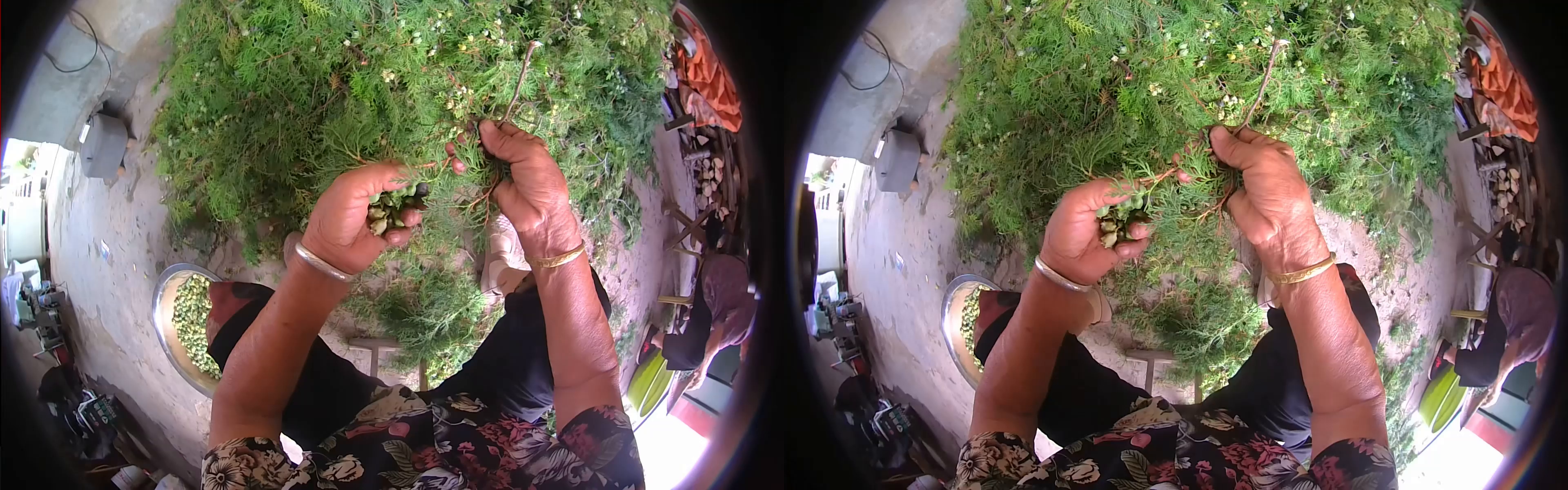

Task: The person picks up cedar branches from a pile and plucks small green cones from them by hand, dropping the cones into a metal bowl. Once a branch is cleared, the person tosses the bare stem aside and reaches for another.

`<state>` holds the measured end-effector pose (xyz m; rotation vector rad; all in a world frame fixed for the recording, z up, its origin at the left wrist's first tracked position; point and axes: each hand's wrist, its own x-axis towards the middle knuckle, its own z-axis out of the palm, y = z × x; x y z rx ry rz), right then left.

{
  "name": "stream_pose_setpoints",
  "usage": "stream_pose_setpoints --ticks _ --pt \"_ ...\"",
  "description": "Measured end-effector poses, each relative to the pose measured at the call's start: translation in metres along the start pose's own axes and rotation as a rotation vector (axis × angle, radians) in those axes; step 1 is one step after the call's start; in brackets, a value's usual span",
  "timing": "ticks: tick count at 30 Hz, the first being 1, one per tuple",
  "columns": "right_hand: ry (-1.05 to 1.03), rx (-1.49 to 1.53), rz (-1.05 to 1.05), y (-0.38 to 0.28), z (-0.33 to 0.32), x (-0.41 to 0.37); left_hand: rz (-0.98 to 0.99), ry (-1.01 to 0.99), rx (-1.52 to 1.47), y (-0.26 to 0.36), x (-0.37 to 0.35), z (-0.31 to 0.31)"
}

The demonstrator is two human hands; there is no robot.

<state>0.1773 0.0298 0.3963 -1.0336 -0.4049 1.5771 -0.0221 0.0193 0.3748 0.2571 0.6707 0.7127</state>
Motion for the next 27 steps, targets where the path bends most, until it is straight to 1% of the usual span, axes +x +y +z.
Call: stream_pose_setpoints --ticks 1,2,3,5,6,8,10,12,13,14,15,17,19,20,22,27 --pt "0.018 -0.007 -0.006 -0.001 0.001 0.000 -0.037 0.006 0.026 0.002 0.000 0.001" --pt "0.037 -0.014 -0.013 -0.001 0.002 -0.001 -0.071 0.059 0.173 0.004 -0.001 0.006" --pt "0.039 -0.014 -0.015 0.000 0.002 -0.001 -0.073 0.057 0.174 0.003 -0.003 0.009" --pt "0.075 0.034 0.000 0.001 0.001 -0.002 -0.145 0.134 0.232 0.001 -0.005 0.013" --pt "0.080 0.032 -0.001 0.002 0.001 -0.001 -0.179 0.101 0.238 0.001 -0.006 0.014" --pt "0.138 0.044 0.048 0.002 0.000 0.001 -0.204 0.111 0.261 -0.002 -0.005 0.016" --pt "0.124 0.028 0.043 0.003 -0.003 0.003 -0.226 0.125 0.286 -0.004 -0.006 0.016" --pt "0.108 0.012 0.039 0.000 -0.010 0.009 -0.281 0.063 0.297 -0.005 -0.006 0.014" --pt "0.156 0.059 -0.013 -0.005 -0.016 0.016 -0.281 0.063 0.297 -0.008 -0.008 0.013" --pt "0.206 0.104 -0.065 -0.008 -0.021 0.019 -0.284 0.030 0.371 -0.015 -0.010 0.012" --pt "0.212 0.104 -0.067 -0.010 -0.021 0.018 -0.288 -0.005 0.446 -0.020 -0.012 0.012" --pt "0.157 0.140 -0.056 -0.019 -0.017 0.013 -0.265 0.012 0.410 -0.025 -0.013 0.013" --pt "0.164 0.151 -0.049 -0.017 -0.013 0.009 -0.063 -0.089 0.298 -0.027 -0.011 0.009" --pt "0.163 0.210 -0.011 -0.014 -0.015 0.010 -0.063 -0.087 0.297 -0.027 -0.011 0.011" --pt "0.158 0.270 0.029 -0.012 -0.013 0.011 0.064 0.036 0.257 -0.027 -0.011 0.017" --pt "0.129 0.275 0.063 -0.005 -0.002 0.005 0.076 -0.005 0.305 -0.033 0.007 0.015"
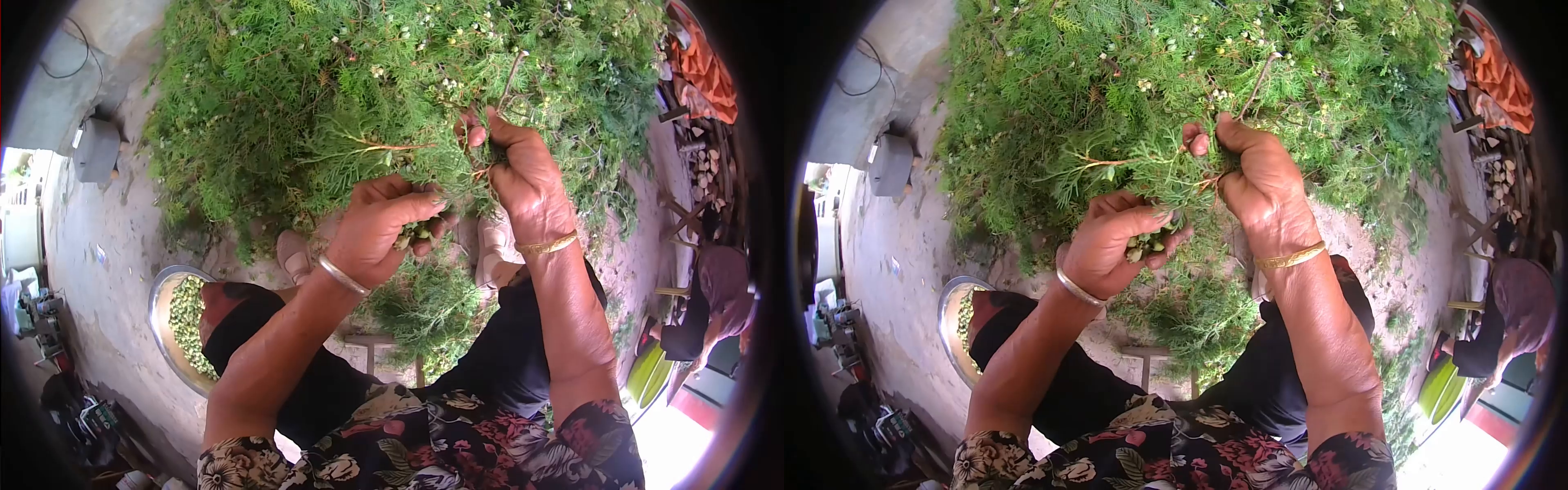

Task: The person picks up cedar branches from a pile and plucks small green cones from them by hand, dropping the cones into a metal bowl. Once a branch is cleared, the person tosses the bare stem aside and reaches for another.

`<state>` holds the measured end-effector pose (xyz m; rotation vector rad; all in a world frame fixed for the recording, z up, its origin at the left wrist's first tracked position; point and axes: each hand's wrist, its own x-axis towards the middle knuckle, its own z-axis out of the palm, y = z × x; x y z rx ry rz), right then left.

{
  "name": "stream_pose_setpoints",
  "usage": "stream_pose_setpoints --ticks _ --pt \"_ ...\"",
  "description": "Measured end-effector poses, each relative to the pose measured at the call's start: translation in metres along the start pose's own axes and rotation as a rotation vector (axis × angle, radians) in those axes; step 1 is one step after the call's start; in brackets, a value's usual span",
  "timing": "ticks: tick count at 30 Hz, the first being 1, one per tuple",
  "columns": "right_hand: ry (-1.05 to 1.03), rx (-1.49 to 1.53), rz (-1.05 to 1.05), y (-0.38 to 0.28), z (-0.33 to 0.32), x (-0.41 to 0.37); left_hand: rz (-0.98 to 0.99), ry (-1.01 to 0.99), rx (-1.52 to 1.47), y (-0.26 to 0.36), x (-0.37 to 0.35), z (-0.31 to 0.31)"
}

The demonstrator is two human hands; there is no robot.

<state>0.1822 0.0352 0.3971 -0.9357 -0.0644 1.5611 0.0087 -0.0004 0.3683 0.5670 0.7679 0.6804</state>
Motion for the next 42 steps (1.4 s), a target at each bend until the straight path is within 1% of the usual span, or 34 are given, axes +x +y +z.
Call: stream_pose_setpoints --ticks 1,2,3,5,6,8,9,11,12,14,15,17,18,20,24,26,30,32,33,34,35,38,40,41,42 --pt "-0.026 0.022 0.042 -0.001 -0.003 0.002 0.055 -0.004 -0.017 -0.001 0.002 0.004" --pt "-0.025 0.023 0.040 0.000 -0.003 0.001 0.111 -0.010 -0.034 -0.002 0.003 0.006" --pt "-0.012 -0.005 0.033 0.002 -0.001 -0.001 0.108 -0.013 -0.032 -0.003 0.003 0.006" --pt "0.019 -0.025 0.018 0.004 0.003 -0.004 0.486 -0.141 0.459 -0.007 0.005 0.001" --pt "0.022 -0.023 0.015 0.005 0.002 -0.004 0.483 -0.145 0.460 -0.006 0.005 0.001" --pt "-0.019 -0.022 -0.005 0.008 -0.004 0.000 0.378 -0.157 0.373 -0.004 0.006 0.001" --pt "-0.025 -0.013 0.016 0.010 -0.006 0.004 0.377 -0.158 0.373 -0.005 0.007 0.005" --pt "-0.006 -0.016 0.016 0.013 -0.008 0.003 0.153 -0.027 0.051 -0.006 0.007 0.013" --pt "0.012 -0.020 0.016 0.015 -0.007 0.001 0.152 -0.027 0.051 -0.007 0.006 0.013" --pt "-0.003 -0.011 0.017 0.019 -0.007 0.001 0.551 -0.073 0.626 -0.010 0.006 0.011" --pt "0.012 -0.017 0.016 0.020 -0.007 0.001 0.551 -0.073 0.626 -0.010 0.006 0.013" --pt "0.028 -0.021 0.013 0.021 -0.007 0.001 0.163 -0.023 0.075 -0.009 0.007 0.018" --pt "0.019 -0.036 0.008 0.022 -0.007 0.001 0.162 -0.023 0.075 -0.006 0.006 0.020" --pt "0.014 -0.051 0.000 0.022 -0.010 0.002 0.031 0.007 -0.136 -0.001 0.004 0.024" --pt "0.005 -0.112 -0.009 0.024 -0.010 0.000 0.037 0.019 -0.140 0.002 0.003 0.025" --pt "-0.007 -0.115 -0.009 0.026 -0.011 0.001 0.007 0.069 -0.169 0.002 0.003 0.025" --pt "0.001 -0.097 -0.063 0.026 -0.008 0.001 -0.031 0.050 -0.124 -0.001 0.003 0.019" --pt "0.010 -0.091 -0.079 0.022 -0.007 0.001 -0.037 -0.056 -0.063 -0.001 0.000 0.019" --pt "0.030 -0.060 -0.127 0.016 -0.009 0.007 -0.037 -0.057 -0.064 0.000 -0.003 0.020" --pt "0.050 -0.029 -0.176 0.010 -0.012 0.012 -0.094 -0.114 -0.090 0.000 -0.006 0.020" --pt "0.020 -0.021 -0.180 0.002 -0.014 0.016 -0.151 -0.172 -0.116 0.001 -0.008 0.020" --pt "0.000 0.013 -0.131 -0.007 -0.008 0.011 -0.091 -0.165 -0.051 0.000 -0.009 0.014" --pt "0.024 -0.040 -0.143 -0.004 -0.007 0.008 -0.062 -0.115 -0.108 -0.002 -0.006 0.008" --pt "-0.020 0.016 -0.075 -0.004 -0.012 0.011 -0.035 -0.073 -0.162 -0.003 -0.004 0.006" --pt "-0.065 0.071 -0.009 -0.005 -0.014 0.012 -0.033 -0.072 -0.163 -0.003 -0.003 0.005"
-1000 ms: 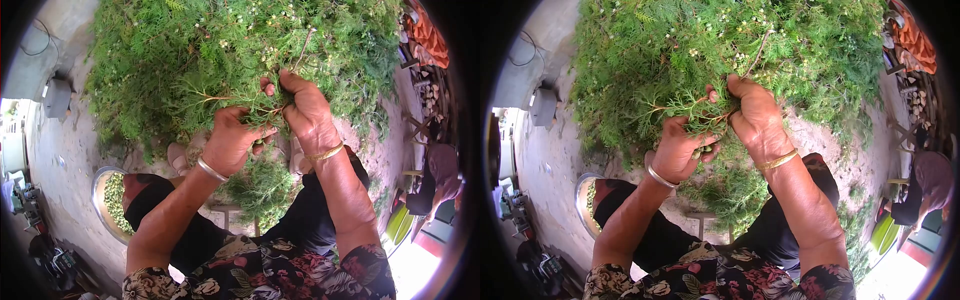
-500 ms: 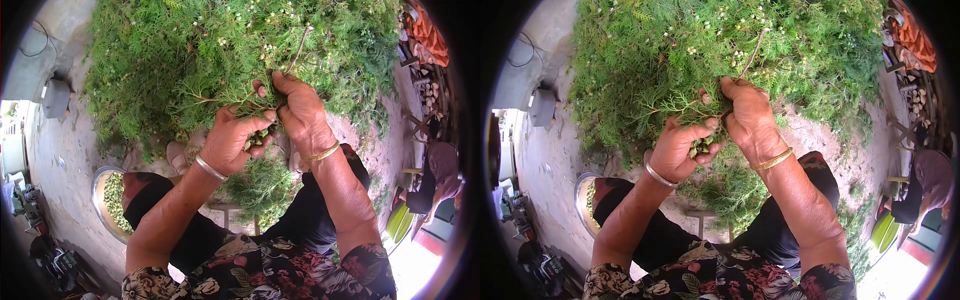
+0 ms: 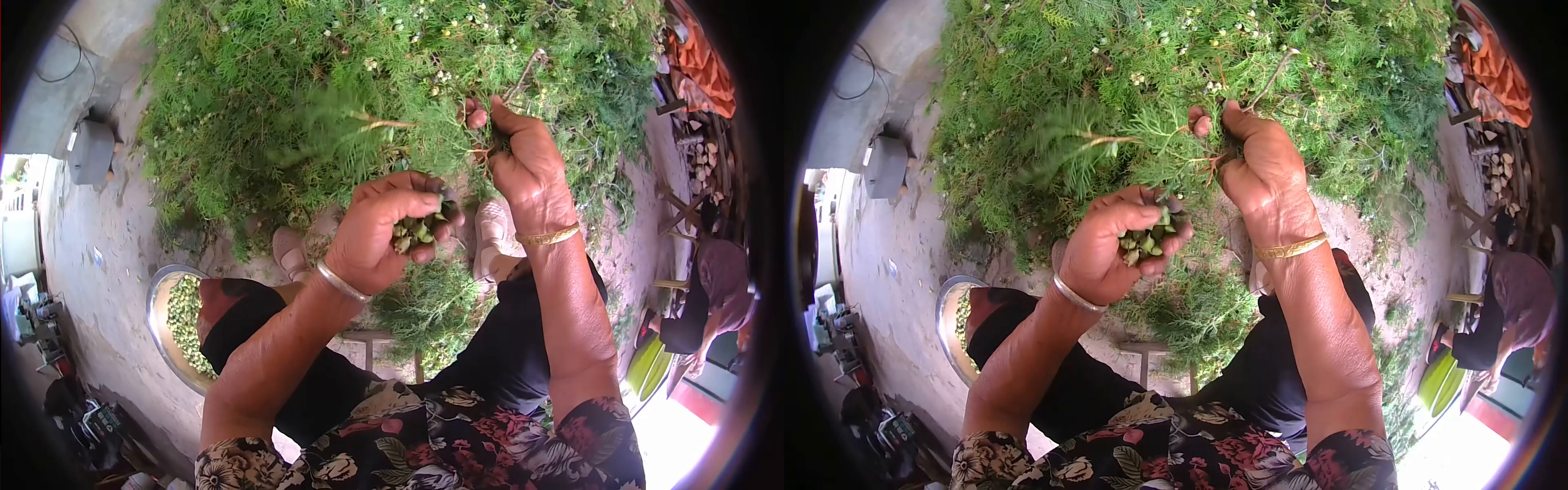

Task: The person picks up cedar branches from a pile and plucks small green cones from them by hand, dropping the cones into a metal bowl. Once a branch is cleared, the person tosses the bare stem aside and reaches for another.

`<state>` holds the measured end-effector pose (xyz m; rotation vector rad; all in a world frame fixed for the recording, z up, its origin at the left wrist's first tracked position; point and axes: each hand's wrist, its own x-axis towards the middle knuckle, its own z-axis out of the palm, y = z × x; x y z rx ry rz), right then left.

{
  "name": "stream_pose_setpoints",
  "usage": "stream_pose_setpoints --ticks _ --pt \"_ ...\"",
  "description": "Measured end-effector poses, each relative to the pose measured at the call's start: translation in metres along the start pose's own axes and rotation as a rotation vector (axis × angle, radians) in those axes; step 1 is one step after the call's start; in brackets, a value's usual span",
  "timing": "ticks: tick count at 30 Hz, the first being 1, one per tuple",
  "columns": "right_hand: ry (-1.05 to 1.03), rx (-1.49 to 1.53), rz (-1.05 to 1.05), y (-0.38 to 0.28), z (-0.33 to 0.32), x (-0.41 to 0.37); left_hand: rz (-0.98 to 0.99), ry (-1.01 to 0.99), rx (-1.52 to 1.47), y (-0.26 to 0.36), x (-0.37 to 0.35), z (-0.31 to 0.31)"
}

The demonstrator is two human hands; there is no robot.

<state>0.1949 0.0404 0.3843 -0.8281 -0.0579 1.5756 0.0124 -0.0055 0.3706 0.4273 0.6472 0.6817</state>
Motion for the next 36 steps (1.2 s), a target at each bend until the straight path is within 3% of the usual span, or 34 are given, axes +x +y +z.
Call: stream_pose_setpoints --ticks 6,13,18,22,24,29,33,36 --pt "0.003 -0.076 0.047 0.011 0.007 -0.005 0.114 0.108 0.057 -0.001 0.003 0.002" --pt "0.017 -0.169 -0.028 0.021 0.014 -0.014 0.102 0.045 -0.022 -0.003 0.011 0.001" --pt "0.024 -0.185 -0.034 0.019 0.015 -0.017 0.118 0.133 0.006 -0.001 0.012 0.010" --pt "0.059 -0.182 -0.034 0.019 0.011 -0.014 0.084 0.105 0.068 -0.002 0.011 0.005" --pt "0.058 -0.201 -0.082 0.016 0.012 -0.016 -0.025 0.053 0.053 -0.003 0.012 0.000" --pt "0.025 -0.256 -0.138 0.019 0.011 -0.015 0.008 0.012 0.066 -0.007 0.013 0.002" --pt "0.047 -0.200 -0.047 0.023 0.009 -0.014 0.016 0.112 0.023 -0.002 0.006 0.019" --pt "0.044 -0.211 -0.055 0.022 0.008 -0.011 -0.001 0.052 0.042 -0.002 0.004 0.017"
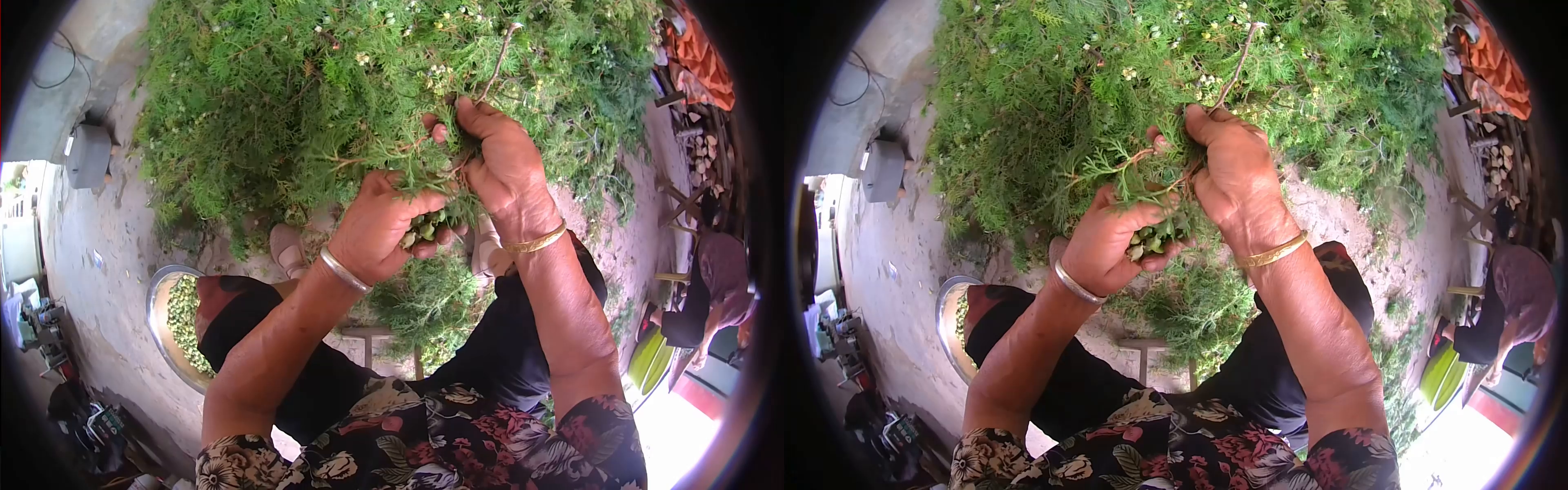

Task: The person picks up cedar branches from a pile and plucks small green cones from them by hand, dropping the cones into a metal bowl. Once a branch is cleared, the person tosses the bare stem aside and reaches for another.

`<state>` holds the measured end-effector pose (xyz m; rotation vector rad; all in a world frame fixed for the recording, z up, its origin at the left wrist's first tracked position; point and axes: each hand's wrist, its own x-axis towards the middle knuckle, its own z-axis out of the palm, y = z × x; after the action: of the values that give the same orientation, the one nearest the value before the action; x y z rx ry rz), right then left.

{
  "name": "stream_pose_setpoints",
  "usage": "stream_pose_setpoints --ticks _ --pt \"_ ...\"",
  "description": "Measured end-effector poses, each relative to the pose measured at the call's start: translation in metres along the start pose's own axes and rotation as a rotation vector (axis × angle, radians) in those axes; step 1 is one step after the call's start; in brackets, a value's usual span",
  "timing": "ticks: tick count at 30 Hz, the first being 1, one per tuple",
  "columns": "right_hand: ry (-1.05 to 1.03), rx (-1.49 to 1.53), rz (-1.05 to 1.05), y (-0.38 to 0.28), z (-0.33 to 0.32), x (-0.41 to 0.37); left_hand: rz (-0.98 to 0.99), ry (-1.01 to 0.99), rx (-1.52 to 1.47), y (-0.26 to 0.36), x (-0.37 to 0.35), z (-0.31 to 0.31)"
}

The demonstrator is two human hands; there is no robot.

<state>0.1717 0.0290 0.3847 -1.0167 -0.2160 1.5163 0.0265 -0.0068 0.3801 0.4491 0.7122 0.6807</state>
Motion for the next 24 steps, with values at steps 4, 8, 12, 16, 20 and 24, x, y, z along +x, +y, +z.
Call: stream_pose_setpoints --ticks 4,8,12,16,20,24 --pt "0.015 0.005 0.011 -0.001 -0.001 -0.002 0.010 -0.018 0.023 -0.003 0.003 -0.005" --pt "-0.005 0.004 0.026 0.005 -0.006 0.002 0.243 -0.044 0.271 -0.004 0.007 -0.005" --pt "-0.014 -0.041 0.017 0.007 -0.005 -0.001 0.035 0.083 -0.034 -0.006 0.007 -0.008" --pt "-0.009 -0.018 -0.015 -0.004 -0.002 -0.007 -0.056 0.056 -0.017 -0.005 0.007 -0.008" --pt "-0.013 -0.001 -0.095 -0.015 -0.011 0.004 -0.142 -0.086 -0.038 -0.010 0.009 -0.010" --pt "0.144 0.069 -0.352 -0.039 -0.013 0.012 -0.189 -0.277 -0.281 -0.016 0.006 -0.020"
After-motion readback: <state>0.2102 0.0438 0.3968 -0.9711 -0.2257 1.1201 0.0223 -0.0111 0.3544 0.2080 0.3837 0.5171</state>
